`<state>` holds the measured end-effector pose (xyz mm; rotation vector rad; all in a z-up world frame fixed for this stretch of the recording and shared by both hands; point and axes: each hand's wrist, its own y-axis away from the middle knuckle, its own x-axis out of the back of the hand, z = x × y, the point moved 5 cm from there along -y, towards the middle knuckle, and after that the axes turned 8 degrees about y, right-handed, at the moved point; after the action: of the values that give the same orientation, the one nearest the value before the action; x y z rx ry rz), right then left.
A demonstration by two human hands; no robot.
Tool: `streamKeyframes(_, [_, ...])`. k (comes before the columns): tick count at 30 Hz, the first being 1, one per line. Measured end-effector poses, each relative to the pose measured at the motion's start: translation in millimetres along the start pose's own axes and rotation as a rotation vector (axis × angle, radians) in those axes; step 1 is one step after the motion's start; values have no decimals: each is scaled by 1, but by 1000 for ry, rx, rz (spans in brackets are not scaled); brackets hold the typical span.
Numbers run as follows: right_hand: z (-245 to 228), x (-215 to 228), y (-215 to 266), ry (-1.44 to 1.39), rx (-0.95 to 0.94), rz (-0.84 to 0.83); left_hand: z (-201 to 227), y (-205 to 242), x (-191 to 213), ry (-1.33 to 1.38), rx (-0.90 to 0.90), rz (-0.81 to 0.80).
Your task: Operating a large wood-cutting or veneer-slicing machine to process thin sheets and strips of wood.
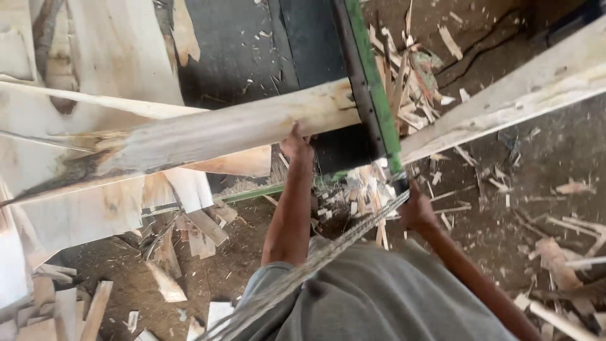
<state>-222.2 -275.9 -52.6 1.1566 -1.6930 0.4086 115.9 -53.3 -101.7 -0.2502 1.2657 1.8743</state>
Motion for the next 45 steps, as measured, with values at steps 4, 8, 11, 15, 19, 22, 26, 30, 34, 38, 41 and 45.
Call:
streamKeyframes(4, [-73,100,20,-98,-86,-145,16,18,-5,6,-84,-122])
streamKeyframes(8, [-117,154,40,-209,-174,-201,62,99,-3,-455,-63,-210])
streamKeyframes(11, [-128,164,47,-223,-217,-205,89,144,-5,-744,1,-280])
streamKeyframes(15, [-134,165,47,-228,-235,-218,44,95,42,-872,81,-566])
streamKeyframes(19, [-134,164,48,-243,-238,-223,6,93,75,-1062,145,-541])
streamKeyframes(22, [-135,166,46,-252,-225,-227,-14,78,105,-1014,218,-406])
streamKeyframes(26, [-135,165,46,-261,-240,-235,-23,68,135,-914,140,-484])
streamKeyframes(30, [-136,165,46,-263,-232,-220,9,131,122,-1196,216,-517])
streamKeyframes(34, [-128,162,45,-277,-213,-219,4,143,127,-1188,251,-583])
streamKeyframes(38, [-136,168,48,-280,-206,-228,11,152,86,-1236,70,-643])
streamKeyframes(41, [-139,174,48,-279,-204,-221,5,132,59,-1341,-57,-669])
streamKeyframes(45, [-139,179,48,-304,-184,-220,-11,81,46,-1359,-263,-734])
